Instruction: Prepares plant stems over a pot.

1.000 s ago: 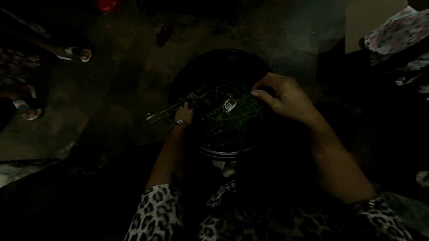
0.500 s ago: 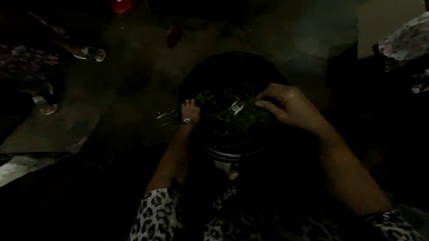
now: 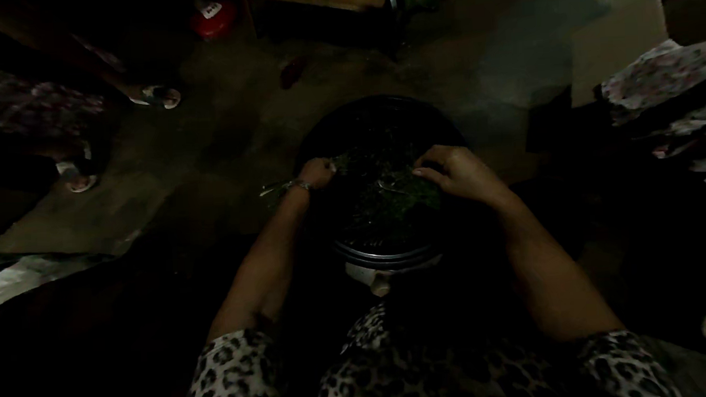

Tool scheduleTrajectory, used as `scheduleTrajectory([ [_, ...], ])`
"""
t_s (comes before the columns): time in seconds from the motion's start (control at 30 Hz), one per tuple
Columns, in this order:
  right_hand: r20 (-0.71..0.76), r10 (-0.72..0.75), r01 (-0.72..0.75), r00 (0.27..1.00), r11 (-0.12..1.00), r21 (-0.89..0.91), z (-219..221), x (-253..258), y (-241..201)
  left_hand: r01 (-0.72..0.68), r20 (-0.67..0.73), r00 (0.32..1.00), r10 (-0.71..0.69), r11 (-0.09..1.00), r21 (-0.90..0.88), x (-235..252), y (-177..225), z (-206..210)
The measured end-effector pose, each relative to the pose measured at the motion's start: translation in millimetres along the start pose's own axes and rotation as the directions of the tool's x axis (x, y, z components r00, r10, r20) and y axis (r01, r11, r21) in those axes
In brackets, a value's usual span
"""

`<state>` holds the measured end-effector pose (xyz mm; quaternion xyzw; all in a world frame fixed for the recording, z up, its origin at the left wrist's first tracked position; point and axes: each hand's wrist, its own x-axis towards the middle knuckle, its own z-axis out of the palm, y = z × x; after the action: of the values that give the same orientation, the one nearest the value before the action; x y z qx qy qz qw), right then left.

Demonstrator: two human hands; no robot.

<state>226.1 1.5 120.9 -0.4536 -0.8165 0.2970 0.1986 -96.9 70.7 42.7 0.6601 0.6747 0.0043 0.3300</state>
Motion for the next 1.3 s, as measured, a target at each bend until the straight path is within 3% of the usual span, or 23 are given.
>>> scheduleTrajectory([
  [0.07,0.016,0.033,-0.033,0.999,0.999,-0.003,1,4,1,0.039,0.08,0.997,-0.017,0.959,-0.279,-11,12,-11],
  [0.13,0.041,0.062,-0.062,0.997,0.998,-0.002,3,6,-1,0.119,0.074,0.993,-0.094,0.834,-0.538,-15,15,-12],
  [0.17,0.055,0.067,-0.067,0.996,0.998,-0.005,5,7,-3,0.13,0.065,0.991,-0.114,0.807,-0.576,-17,16,-13],
  [0.23,0.076,0.062,-0.061,0.995,0.998,-0.018,8,9,-8,0.106,0.031,0.994,-0.103,0.88,-0.462,-24,14,-18],
  [0.3,0.122,0.076,-0.072,0.99,0.997,-0.042,12,10,-12,0.003,-0.095,0.994,-0.058,0.868,-0.496,-27,8,-15],
  [0.4,0.138,0.104,-0.096,0.985,0.993,-0.062,18,12,-13,-0.16,-0.17,0.985,0.042,0.61,-0.776,-35,19,-12],
  [0.47,0.128,0.138,-0.131,0.982,0.989,-0.067,20,13,-15,-0.21,-0.172,0.978,0.122,0.498,-0.842,-54,38,-12],
  [0.57,0.074,0.108,-0.107,0.991,0.994,-0.024,22,12,-17,-0.277,-0.186,0.957,0.225,0.497,-0.822,-91,55,-8],
  [0.67,-0.146,0.051,-0.031,0.988,0.99,0.135,27,10,-17,-0.338,-0.226,0.938,0.263,0.545,-0.767,-118,57,3],
  [0.77,-0.293,0.105,-0.012,0.95,0.953,0.302,26,14,-29,-0.371,-0.273,0.925,0.263,0.484,-0.793,-124,60,14],
  [0.97,-0.085,0.079,-0.042,0.993,0.926,0.374,13,14,-62,-0.413,-0.368,0.911,0.187,0.4,-0.818,-125,60,36],
  [1.2,-0.237,0.05,0.086,0.97,0.844,0.529,68,20,-50,-0.468,-0.411,0.884,0.224,0.423,-0.776,-119,56,48],
  [1.3,-0.144,0.146,-0.045,0.979,0.839,0.542,67,23,-50,-0.46,-0.399,0.888,0.23,0.456,-0.762,-117,59,52],
])
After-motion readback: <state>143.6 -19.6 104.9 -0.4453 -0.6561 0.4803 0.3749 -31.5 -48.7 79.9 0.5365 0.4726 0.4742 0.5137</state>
